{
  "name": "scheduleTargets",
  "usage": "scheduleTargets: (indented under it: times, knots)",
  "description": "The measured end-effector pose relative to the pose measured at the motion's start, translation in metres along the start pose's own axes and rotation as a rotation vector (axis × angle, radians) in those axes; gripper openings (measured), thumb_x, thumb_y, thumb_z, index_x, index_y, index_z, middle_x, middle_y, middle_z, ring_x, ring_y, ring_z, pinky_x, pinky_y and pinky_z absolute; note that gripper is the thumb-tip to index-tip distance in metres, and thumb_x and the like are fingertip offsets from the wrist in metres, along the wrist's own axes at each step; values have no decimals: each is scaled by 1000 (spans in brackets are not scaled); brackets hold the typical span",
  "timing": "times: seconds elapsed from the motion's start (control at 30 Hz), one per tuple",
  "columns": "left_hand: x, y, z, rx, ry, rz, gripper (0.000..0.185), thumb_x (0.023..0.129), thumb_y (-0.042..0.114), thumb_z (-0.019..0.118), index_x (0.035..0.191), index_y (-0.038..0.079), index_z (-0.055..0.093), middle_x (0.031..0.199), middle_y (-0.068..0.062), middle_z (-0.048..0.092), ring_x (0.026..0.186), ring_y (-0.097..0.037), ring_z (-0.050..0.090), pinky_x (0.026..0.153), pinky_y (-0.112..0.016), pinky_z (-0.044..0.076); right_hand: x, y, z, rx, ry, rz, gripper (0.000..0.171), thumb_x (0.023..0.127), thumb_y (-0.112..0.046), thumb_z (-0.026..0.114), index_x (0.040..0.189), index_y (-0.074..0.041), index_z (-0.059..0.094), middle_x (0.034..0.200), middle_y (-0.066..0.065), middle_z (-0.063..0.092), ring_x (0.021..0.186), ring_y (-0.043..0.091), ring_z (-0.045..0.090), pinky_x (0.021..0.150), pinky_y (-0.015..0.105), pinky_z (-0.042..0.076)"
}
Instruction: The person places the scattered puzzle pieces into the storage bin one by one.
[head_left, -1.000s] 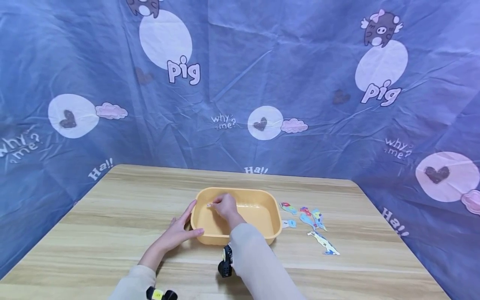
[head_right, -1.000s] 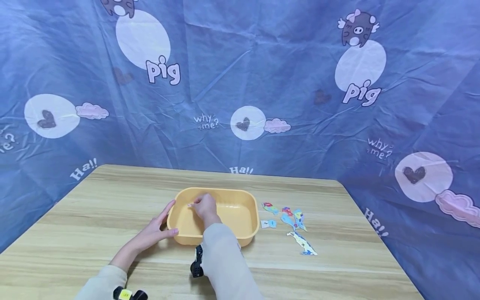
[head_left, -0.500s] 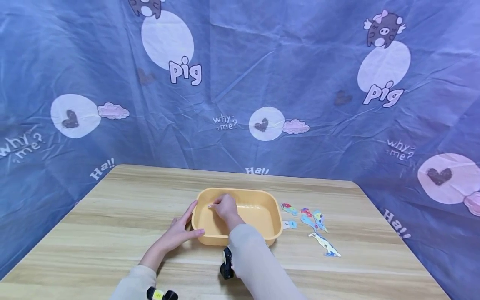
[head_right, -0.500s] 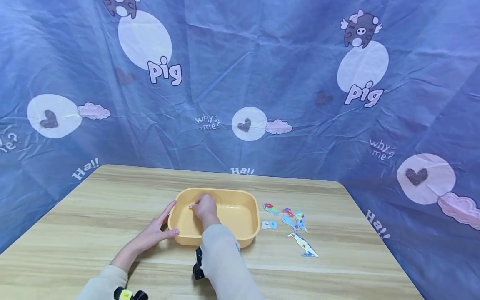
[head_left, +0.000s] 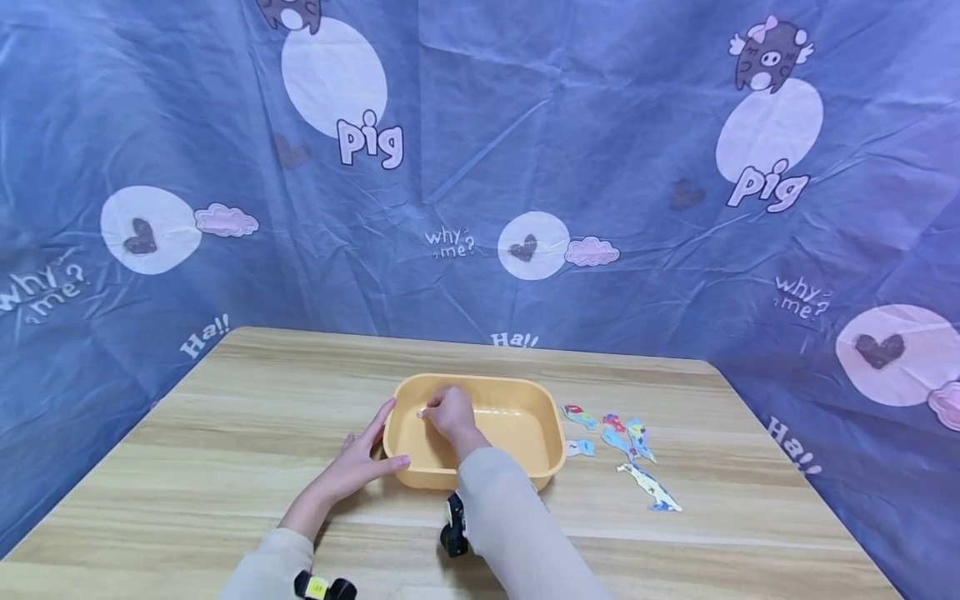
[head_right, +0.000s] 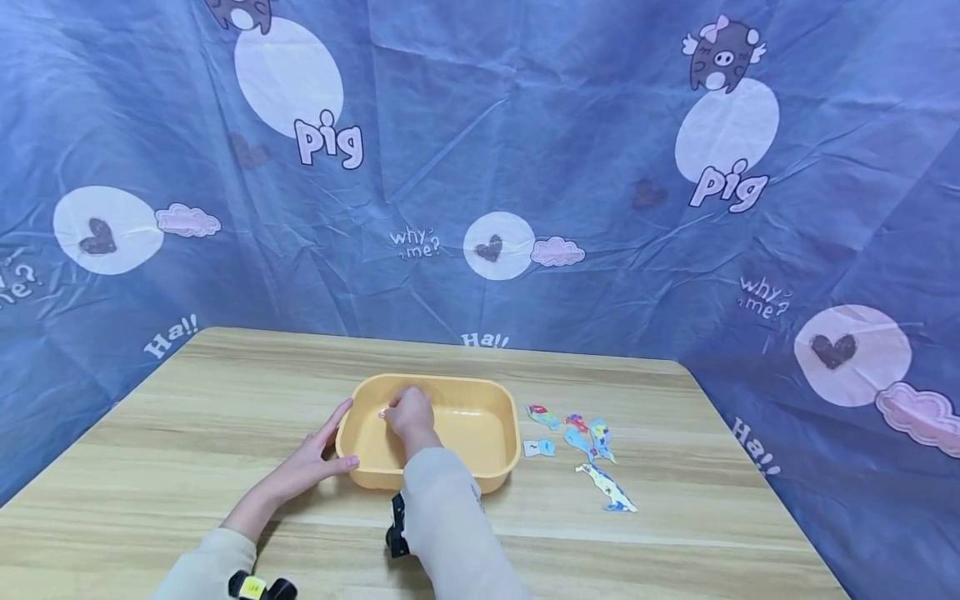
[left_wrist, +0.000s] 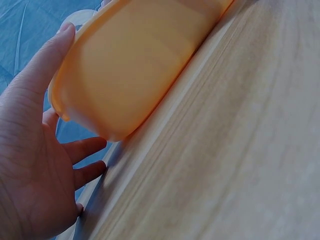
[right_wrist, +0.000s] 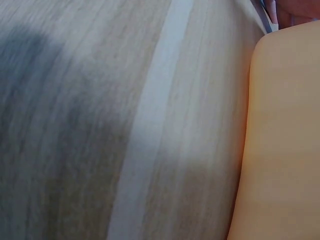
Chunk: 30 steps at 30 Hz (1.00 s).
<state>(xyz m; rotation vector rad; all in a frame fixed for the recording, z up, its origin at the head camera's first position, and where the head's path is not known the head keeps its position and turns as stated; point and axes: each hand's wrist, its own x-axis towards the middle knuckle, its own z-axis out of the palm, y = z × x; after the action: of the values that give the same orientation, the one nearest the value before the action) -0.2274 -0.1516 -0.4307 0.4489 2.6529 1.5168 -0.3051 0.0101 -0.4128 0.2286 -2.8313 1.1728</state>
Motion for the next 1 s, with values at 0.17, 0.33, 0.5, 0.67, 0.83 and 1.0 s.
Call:
scheduleTargets:
  times: [0.17, 0.33, 0.5, 0.67, 0.83, 1.0]
  knots:
    - [0, 0, -1, 0, 0, 1, 87, 74, 38, 63, 140, 26, 7, 134, -18, 28, 124, -28, 20, 95, -54, -12, 0, -1, 0, -3, 3, -8, 8, 68, -11, 73, 70, -5, 68, 65, -1, 59, 63, 10, 52, 57, 19, 43]
    - [0, 1, -1, 0, 3, 9, 87, 74, 38, 64, 140, 24, 8, 134, -17, 28, 124, -27, 20, 95, -53, -11, 0, -1, -1, -10, -4, -16, 9, 68, -11, 72, 72, -4, 68, 66, -1, 60, 65, 12, 53, 59, 20, 43]
    - [-1, 1, 0, -1, 7, 13, 87, 74, 38, 64, 140, 24, 8, 135, -16, 28, 125, -27, 19, 95, -53, -12, -1, -4, -3, 17, -27, 0, 8, 69, -8, 71, 74, -3, 67, 68, 1, 60, 63, 12, 53, 58, 20, 44]
    - [-1, -1, 2, -8, 6, -1, 87, 75, 37, 64, 140, 25, 7, 135, -17, 27, 125, -28, 18, 95, -53, -12, -3, -7, -6, 45, -49, 5, 10, 69, -7, 71, 76, -1, 67, 67, 3, 60, 56, 11, 51, 52, 18, 43]
    - [-2, 0, 1, -10, 6, 1, 88, 74, 37, 64, 140, 24, 7, 135, -17, 27, 125, -29, 18, 95, -53, -12, 0, -10, -10, 22, -68, 2, 12, 70, -9, 70, 80, -2, 67, 74, 5, 62, 65, 16, 55, 57, 23, 46]
    - [-3, 3, -1, -4, 4, 18, 89, 74, 38, 64, 140, 22, 7, 134, -17, 27, 125, -28, 18, 95, -53, -12, 36, 31, 10, -27, 5, -155, 13, 72, -20, 69, 79, -8, 68, 76, 2, 63, 68, 15, 56, 58, 24, 46]
